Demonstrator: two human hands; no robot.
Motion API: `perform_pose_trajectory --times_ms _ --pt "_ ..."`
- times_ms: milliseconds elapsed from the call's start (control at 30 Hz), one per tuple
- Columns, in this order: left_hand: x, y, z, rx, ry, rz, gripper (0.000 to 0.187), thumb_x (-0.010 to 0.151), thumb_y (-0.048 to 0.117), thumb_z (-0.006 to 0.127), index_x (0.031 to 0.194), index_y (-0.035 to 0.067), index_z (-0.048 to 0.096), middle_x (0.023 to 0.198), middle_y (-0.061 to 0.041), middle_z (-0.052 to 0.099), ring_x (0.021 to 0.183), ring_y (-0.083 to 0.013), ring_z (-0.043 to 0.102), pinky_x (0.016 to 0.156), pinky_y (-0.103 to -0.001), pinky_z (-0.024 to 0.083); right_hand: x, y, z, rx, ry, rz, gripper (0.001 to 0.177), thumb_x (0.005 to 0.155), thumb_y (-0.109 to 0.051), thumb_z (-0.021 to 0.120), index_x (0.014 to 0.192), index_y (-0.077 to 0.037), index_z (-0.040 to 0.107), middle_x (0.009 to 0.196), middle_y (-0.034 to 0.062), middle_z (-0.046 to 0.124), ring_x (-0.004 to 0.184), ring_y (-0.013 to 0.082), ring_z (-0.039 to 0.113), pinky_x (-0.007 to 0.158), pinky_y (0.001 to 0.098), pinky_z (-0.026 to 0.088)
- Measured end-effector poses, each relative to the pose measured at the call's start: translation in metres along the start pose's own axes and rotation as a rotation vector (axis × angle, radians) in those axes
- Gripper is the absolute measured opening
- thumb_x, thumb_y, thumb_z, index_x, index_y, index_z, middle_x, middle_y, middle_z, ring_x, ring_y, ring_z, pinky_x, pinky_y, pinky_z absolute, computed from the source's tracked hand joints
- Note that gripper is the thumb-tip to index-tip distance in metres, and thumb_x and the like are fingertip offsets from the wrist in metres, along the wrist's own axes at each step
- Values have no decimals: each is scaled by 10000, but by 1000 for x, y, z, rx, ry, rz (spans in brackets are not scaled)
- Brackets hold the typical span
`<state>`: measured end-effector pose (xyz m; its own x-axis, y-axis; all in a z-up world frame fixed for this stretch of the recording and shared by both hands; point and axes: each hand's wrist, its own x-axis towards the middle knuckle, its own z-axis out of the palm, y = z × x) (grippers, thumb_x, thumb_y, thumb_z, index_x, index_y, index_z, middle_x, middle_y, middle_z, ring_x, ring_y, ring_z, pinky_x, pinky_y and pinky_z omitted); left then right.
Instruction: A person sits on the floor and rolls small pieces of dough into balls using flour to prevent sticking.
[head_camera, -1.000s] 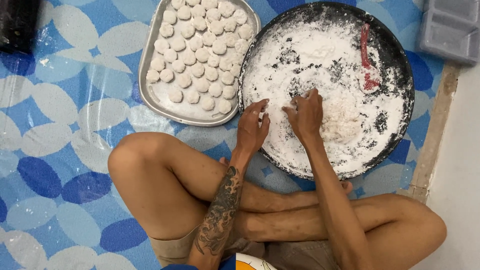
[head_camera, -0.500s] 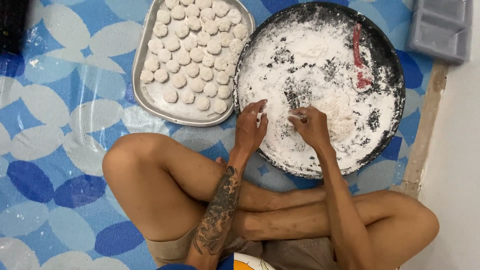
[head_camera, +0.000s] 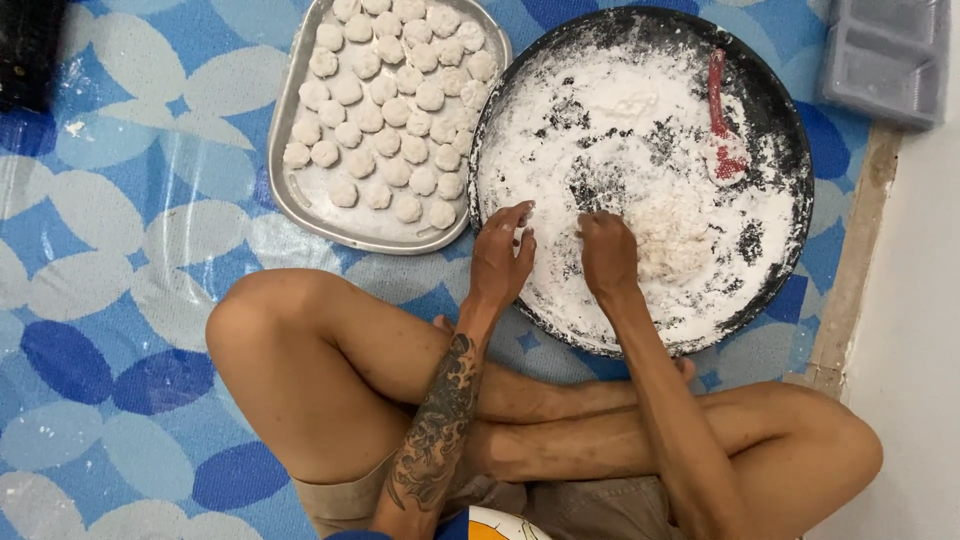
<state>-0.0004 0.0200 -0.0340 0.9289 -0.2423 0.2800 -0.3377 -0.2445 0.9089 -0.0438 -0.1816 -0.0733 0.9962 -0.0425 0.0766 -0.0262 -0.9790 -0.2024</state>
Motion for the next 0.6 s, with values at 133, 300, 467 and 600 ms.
perform_pose_trajectory --times_ms 133,300,467,600 --pt "6 12 -5 -2 -22 -47 417 934 -61 628 1345 3 621 1066 -215 652 982 -357 696 695 -364 644 -4 -53 -65 -92 -133 -6 450 830 138 673 1275 144 602 1120 276 639 1153 438 630 748 445 650" --pt "2 10 -3 18 -42 -53 419 927 -53 633 1341 13 630 1059 -211 659 978 -345 698 677 -343 645 -3 -31 -31 -107 -195 13 128 816 85 707 942 65 720 835 182 634 828 392 717 622 480 633" --pt "1 11 -5 16 -46 -33 419 934 -59 628 1346 13 622 1062 -218 657 986 -355 693 687 -361 646 22 -11 -12 15 -231 150 166 797 -89 822 883 -3 709 798 169 676 786 443 741 632 531 610" --pt "-1 6 0 23 -60 -22 403 939 -59 626 1336 7 614 1052 -215 656 999 -378 689 702 -398 651 24 -18 -48 168 -275 227 335 765 -157 872 1022 -24 704 930 201 719 921 475 726 783 579 590"
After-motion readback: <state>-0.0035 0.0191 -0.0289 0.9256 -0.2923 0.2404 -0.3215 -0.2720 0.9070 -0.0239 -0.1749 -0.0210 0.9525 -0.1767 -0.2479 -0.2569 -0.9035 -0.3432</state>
